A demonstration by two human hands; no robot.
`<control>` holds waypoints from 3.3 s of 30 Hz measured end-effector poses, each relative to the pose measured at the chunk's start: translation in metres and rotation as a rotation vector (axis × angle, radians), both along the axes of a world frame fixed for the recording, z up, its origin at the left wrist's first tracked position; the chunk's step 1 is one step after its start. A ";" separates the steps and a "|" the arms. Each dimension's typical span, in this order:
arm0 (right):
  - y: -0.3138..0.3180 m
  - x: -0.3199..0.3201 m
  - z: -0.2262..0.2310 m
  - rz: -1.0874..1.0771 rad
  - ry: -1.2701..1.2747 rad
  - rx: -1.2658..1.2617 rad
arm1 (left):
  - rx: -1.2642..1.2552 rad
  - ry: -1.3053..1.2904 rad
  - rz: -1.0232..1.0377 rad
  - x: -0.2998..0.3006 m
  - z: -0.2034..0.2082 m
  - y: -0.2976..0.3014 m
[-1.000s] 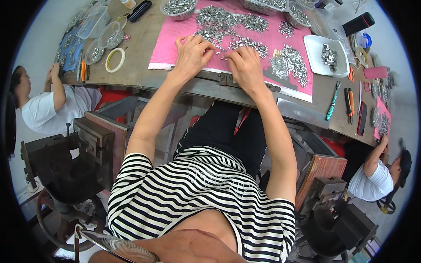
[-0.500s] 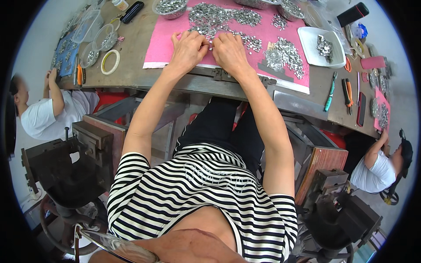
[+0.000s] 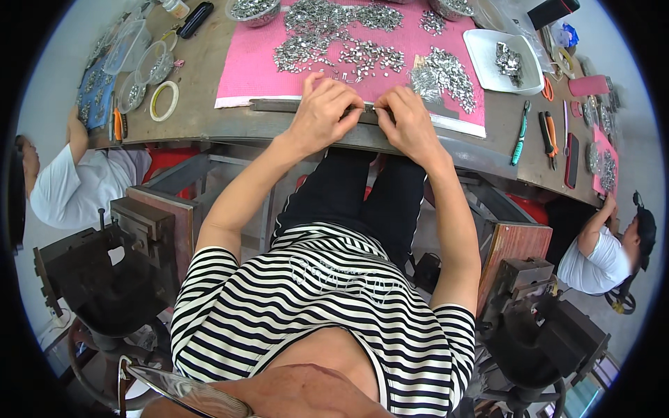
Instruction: The person arranges small metal pieces into a metal slot tool by hand, places the tool into a manual press machine, and turns the wheel before removing the tool to insert more pieces.
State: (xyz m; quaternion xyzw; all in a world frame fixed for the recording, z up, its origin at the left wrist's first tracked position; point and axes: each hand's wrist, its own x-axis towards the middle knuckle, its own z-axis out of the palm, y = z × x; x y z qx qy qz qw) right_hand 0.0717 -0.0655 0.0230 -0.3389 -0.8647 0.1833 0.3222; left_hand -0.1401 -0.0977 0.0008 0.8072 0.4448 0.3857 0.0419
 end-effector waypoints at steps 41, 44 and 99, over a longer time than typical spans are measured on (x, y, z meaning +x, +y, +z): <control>0.073 -0.092 -0.016 0.164 -0.204 0.371 | -0.059 0.066 0.428 -0.060 -0.005 0.024; 0.072 -0.092 -0.017 0.141 -0.244 0.421 | -0.067 0.078 0.438 -0.057 -0.004 0.027; -0.024 0.015 -0.029 -0.356 0.276 0.161 | 0.024 -0.044 0.327 -0.028 -0.001 0.019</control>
